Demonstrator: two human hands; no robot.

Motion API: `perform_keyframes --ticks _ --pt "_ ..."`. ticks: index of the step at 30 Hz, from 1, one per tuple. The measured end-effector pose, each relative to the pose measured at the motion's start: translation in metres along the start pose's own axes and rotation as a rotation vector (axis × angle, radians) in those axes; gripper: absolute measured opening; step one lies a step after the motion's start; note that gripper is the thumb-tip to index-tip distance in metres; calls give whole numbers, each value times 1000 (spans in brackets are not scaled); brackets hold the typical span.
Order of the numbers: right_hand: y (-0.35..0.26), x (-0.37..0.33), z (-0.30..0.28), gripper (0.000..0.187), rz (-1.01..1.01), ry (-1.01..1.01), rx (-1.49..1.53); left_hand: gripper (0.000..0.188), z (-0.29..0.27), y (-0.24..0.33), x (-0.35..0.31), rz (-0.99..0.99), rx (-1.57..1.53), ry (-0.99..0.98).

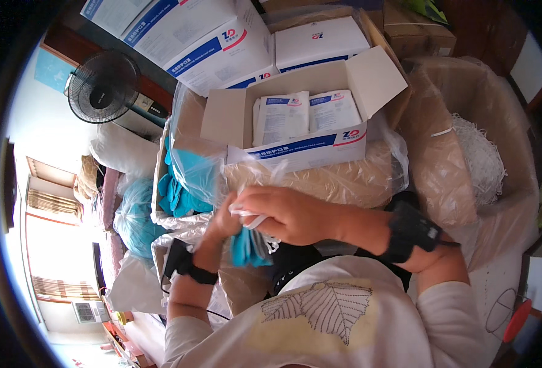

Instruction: Taking medical masks out of individual plastic packaging and stacking them.

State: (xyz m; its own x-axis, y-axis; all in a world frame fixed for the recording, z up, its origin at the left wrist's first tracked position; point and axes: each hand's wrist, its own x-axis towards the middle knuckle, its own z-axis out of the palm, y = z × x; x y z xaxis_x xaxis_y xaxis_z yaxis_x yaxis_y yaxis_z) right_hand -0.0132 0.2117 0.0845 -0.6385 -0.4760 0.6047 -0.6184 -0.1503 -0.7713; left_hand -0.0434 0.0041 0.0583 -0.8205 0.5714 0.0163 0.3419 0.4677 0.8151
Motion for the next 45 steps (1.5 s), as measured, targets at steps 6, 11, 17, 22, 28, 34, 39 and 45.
perform_keyframes --ticks 6,11,17,22,28,34,39,45 --pt "-1 26 26 15 227 378 363 24 4 1 42 200 120 200" --pt "-28 18 32 13 62 30 155 23 -63 -68 53 137 835 641" --pt "-33 -21 12 20 430 47 345 44 -87 -16 43 138 -904 416" --pt "-15 -32 -35 16 783 229 487 42 -59 27 24 139 -1409 98" --pt "-16 -5 -16 20 395 238 -139 43 -18 59 28 114 -1604 79" --pt "-7 16 -3 36 408 67 -413 48 9 81 33 149 -1684 336" --pt "5 16 -5 38 594 -153 11 57 7 62 25 270 -1744 281" --pt "7 4 1 32 718 -294 389 56 18 51 29 241 -1615 191"
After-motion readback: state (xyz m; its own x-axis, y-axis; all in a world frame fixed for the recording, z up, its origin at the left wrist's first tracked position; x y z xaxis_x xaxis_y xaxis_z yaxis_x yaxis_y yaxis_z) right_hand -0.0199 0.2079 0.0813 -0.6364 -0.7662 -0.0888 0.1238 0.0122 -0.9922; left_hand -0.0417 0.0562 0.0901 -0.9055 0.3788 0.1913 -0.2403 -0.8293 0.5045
